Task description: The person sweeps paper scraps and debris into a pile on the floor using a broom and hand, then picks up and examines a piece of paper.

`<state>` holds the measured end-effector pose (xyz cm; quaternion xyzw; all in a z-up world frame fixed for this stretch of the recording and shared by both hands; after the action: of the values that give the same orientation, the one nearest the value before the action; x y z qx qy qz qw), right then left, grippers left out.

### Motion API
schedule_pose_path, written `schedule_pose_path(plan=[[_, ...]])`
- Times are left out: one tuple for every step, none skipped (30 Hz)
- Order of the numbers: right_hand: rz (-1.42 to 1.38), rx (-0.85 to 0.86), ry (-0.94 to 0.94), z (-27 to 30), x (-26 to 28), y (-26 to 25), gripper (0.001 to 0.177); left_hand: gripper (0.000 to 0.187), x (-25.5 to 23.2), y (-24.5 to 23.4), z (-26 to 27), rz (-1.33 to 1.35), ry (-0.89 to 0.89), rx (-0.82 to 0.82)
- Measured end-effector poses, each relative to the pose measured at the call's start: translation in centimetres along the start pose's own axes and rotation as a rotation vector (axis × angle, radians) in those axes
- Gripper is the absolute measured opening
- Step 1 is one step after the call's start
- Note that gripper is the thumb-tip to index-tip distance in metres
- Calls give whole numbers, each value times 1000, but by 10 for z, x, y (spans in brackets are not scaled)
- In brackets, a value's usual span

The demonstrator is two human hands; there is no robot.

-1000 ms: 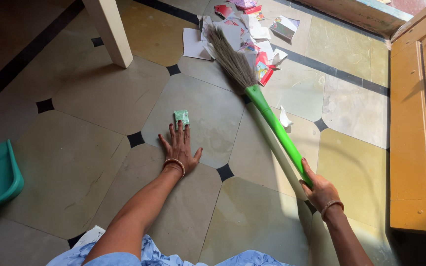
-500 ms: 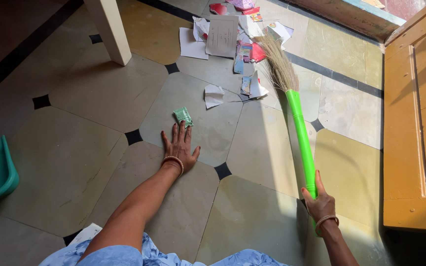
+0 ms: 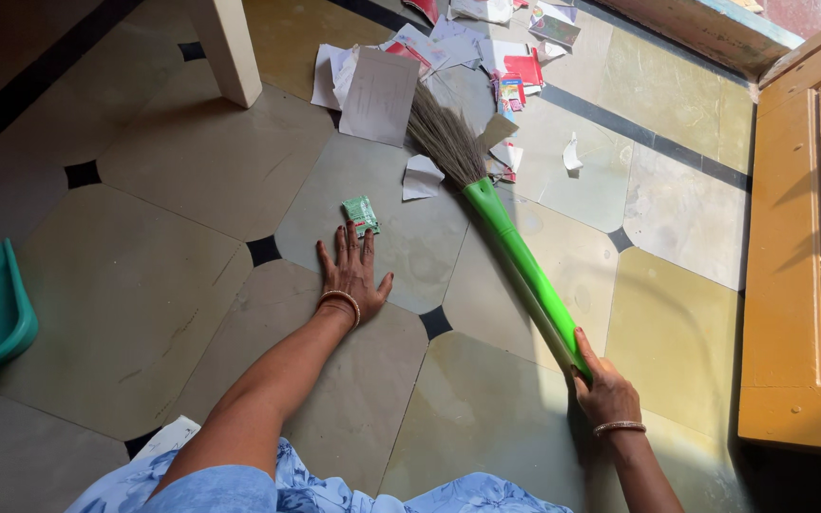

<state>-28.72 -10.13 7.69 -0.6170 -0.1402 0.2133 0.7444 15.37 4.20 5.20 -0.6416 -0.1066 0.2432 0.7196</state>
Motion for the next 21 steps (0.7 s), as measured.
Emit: schedule_pose_path(plan=[[-83, -62, 25, 13, -12, 4, 84, 94, 0, -1, -2, 4, 2, -5], [-166, -124, 49, 18, -23, 6, 87, 94, 1, -2, -3, 0, 6, -11], [-160, -118, 51, 15, -28, 10, 87, 94, 0, 3, 2, -1, 10, -5], [-208, -95, 141, 4, -39, 11, 84, 94, -1, 7, 3, 4, 10, 2], [-261, -73, 236, -3, -46, 11, 82, 92, 0, 7, -1, -11, 11, -16], [-260, -67, 243, -3, -42, 6, 82, 91, -1, 7, -1, -26, 11, -33], [-357, -188, 125, -17, -26, -16, 82, 91, 0, 4, -5, -25, 7, -47], [-452, -310, 6, -27, -10, -42, 83, 90, 0, 4, -5, -27, 11, -33], [-449, -309, 4, -30, 5, -55, 83, 90, -1, 9, -1, -27, 17, -6], [-461, -239, 23, -35, 25, -61, 86, 90, 0, 9, -2, -24, 15, -6], [-471, -165, 43, -35, 46, -64, 89, 90, 0, 8, -3, -24, 16, -16], [-621, -10, 81, -31, 65, -58, 88, 90, 0, 8, -2, -24, 17, -27], [-775, 138, 117, -28, 83, -52, 87, 90, 0, 5, -4, -28, 19, -34], [-779, 131, 115, -28, 94, -58, 87, 90, 0, 3, -5, -41, 16, -32], [-715, 57, -128, -25, 118, -70, 82, 89, -2, 5, -2, -52, 15, -21], [-644, -19, -369, -17, 139, -79, 78, 89, -2, 5, -2, -53, 20, -18], [-643, -17, -362, -14, 140, -76, 78, 90, -1, 4, -1, -41, 18, -26], [-583, -38, -357, -10, 142, -75, 80, 91, -1, 3, 0, -28, 16, -35], [-522, -59, -361, -9, 145, -78, 83, 91, -1, 2, -1, -25, 13, -36], [-518, -58, -364, -9, 147, -83, 83, 90, -2, 2, -1, -31, 11, -31], [-617, 73, -128, -11, 132, -77, 79, 89, -2, 4, 1, -37, 6, -23]])
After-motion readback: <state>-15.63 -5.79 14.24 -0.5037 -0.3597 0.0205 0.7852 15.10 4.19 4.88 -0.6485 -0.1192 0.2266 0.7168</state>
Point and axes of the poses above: each hand's wrist, its own z-axis away from the middle knuckle, its own y-axis out of the palm, x = y × z, the point moved 8 cm from there along -z, towards the middle knuckle, and after that the axes turned 6 degrees about x, right-handed, at the moved point
